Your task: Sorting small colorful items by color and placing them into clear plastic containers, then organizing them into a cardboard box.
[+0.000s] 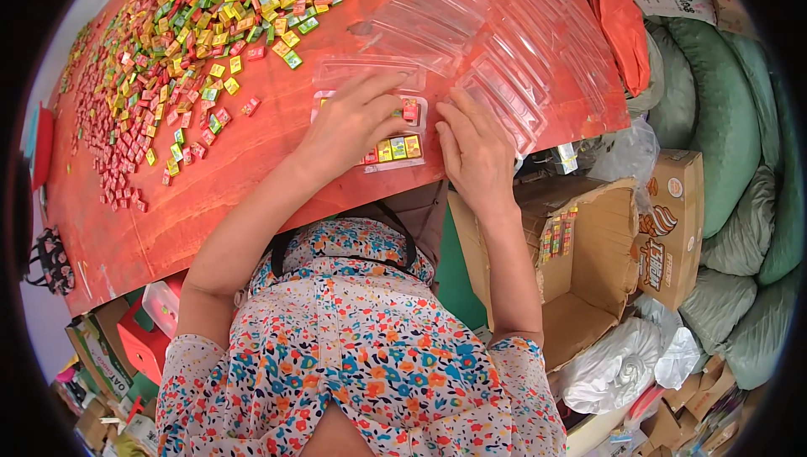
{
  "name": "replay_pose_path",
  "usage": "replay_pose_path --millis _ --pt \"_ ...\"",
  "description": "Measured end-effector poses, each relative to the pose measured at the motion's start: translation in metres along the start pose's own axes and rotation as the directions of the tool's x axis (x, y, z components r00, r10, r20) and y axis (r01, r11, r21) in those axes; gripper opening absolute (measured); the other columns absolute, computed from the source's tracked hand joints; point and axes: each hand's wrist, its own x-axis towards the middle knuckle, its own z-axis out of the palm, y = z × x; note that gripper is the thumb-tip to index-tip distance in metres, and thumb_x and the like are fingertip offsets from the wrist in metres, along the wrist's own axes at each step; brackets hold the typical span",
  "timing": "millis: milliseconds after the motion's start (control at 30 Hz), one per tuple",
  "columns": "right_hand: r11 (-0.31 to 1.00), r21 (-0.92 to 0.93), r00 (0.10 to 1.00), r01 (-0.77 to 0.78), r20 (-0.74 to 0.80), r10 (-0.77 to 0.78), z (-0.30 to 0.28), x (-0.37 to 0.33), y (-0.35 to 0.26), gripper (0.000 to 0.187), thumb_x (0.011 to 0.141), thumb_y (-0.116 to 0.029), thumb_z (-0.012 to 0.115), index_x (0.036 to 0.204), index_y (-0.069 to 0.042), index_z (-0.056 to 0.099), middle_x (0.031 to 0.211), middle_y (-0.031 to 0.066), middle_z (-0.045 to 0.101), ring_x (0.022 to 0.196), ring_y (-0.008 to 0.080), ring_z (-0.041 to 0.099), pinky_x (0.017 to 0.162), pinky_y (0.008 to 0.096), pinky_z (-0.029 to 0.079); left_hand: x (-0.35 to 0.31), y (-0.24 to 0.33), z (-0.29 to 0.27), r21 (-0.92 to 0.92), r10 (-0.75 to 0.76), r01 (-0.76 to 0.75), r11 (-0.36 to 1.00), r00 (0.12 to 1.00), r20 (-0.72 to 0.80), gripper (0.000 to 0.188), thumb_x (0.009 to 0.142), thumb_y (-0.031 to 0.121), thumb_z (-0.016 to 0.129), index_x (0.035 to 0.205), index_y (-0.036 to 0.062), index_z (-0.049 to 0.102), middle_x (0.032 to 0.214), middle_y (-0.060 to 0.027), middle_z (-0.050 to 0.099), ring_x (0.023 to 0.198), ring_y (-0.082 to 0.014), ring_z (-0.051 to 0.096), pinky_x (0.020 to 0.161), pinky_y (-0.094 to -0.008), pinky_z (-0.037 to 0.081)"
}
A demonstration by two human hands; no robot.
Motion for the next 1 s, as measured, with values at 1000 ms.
replay_pose_path --millis 1000 --pt "0.955 -0.109 0.949 0.277 0.185 -0.254 0.015 0.007 -0.02 0.03 0.076 0.003 0.063 0.106 0.0 0.067 0.114 0.0121 0.064 0.106 0.0321 0.06 0.093 0.0432 0.047 -0.05 0.011 -0.008 0.271 -0.081 0.033 0.962 0.982 0.169 0.074 0.083 0.051 0.061 0.136 0.0016 0.049 0.143 -0.0107 0.047 0.136 -0.0293 0.04 0.115 -0.0461 0.026"
